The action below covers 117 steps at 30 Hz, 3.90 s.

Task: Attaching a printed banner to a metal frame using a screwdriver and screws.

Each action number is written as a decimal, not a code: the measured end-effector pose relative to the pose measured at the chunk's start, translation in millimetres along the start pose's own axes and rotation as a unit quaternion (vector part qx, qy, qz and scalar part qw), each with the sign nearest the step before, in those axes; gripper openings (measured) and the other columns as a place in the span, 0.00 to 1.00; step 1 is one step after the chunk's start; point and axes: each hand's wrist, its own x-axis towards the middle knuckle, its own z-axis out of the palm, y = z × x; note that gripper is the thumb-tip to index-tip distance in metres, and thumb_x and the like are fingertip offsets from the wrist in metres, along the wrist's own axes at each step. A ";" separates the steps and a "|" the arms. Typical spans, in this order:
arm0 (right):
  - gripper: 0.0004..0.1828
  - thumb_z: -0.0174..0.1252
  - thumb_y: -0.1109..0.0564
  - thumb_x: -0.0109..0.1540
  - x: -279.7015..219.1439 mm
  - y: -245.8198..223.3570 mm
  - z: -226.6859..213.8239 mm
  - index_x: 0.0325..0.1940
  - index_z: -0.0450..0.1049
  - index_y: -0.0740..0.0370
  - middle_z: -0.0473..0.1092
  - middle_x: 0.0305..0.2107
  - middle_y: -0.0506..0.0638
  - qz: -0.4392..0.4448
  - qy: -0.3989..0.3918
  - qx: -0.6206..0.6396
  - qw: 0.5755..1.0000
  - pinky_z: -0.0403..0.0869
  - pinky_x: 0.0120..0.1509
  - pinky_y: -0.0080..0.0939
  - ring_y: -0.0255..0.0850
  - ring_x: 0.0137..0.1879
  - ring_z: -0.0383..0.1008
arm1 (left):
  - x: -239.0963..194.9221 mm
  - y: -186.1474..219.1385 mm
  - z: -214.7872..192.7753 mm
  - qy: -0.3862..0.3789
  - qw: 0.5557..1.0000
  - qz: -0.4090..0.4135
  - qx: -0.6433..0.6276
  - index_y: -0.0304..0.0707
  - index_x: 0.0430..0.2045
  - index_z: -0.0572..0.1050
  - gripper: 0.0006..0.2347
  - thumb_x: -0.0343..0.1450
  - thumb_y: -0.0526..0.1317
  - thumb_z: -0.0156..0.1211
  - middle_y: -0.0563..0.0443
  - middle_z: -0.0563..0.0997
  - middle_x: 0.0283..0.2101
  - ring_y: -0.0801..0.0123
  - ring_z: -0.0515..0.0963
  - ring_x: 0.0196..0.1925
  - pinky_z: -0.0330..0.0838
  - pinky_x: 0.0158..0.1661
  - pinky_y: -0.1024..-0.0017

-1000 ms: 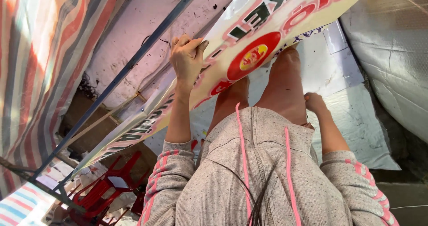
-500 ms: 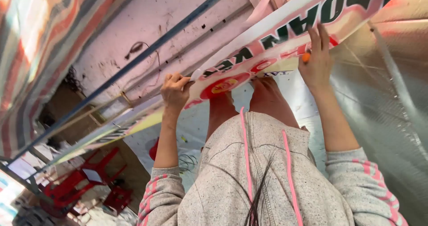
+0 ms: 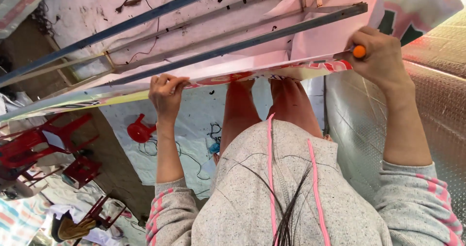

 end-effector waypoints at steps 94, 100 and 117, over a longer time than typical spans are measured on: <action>0.06 0.74 0.73 0.79 44.1 125.7 -2.2 0.54 0.81 0.78 0.79 0.45 0.64 -0.032 -0.051 0.203 0.977 0.72 0.50 0.40 0.45 0.47 0.75 | -1.7 12.0 63.5 0.122 0.948 -0.268 -0.121 0.47 0.47 0.83 0.11 0.74 0.47 0.65 0.53 0.69 0.48 0.64 0.68 0.51 0.71 0.51 0.65; 0.06 0.74 0.72 0.78 49.7 118.4 -5.5 0.53 0.81 0.75 0.78 0.44 0.61 -0.013 -0.063 0.209 0.976 0.69 0.48 0.38 0.41 0.47 0.74 | -13.4 0.5 66.6 0.231 0.833 -0.371 -0.338 0.47 0.55 0.78 0.14 0.75 0.38 0.70 0.57 0.82 0.57 0.85 0.62 0.31 0.54 0.31 0.86; 0.08 0.73 0.67 0.79 56.5 133.4 -4.7 0.52 0.79 0.70 0.74 0.42 0.53 0.046 -0.128 0.255 0.957 0.64 0.45 0.33 0.34 0.45 0.67 | 38.1 84.7 84.2 -0.005 0.968 -0.197 0.152 0.64 0.61 0.72 0.15 0.79 0.47 0.60 0.56 0.71 0.53 0.63 0.69 0.50 0.77 0.39 0.71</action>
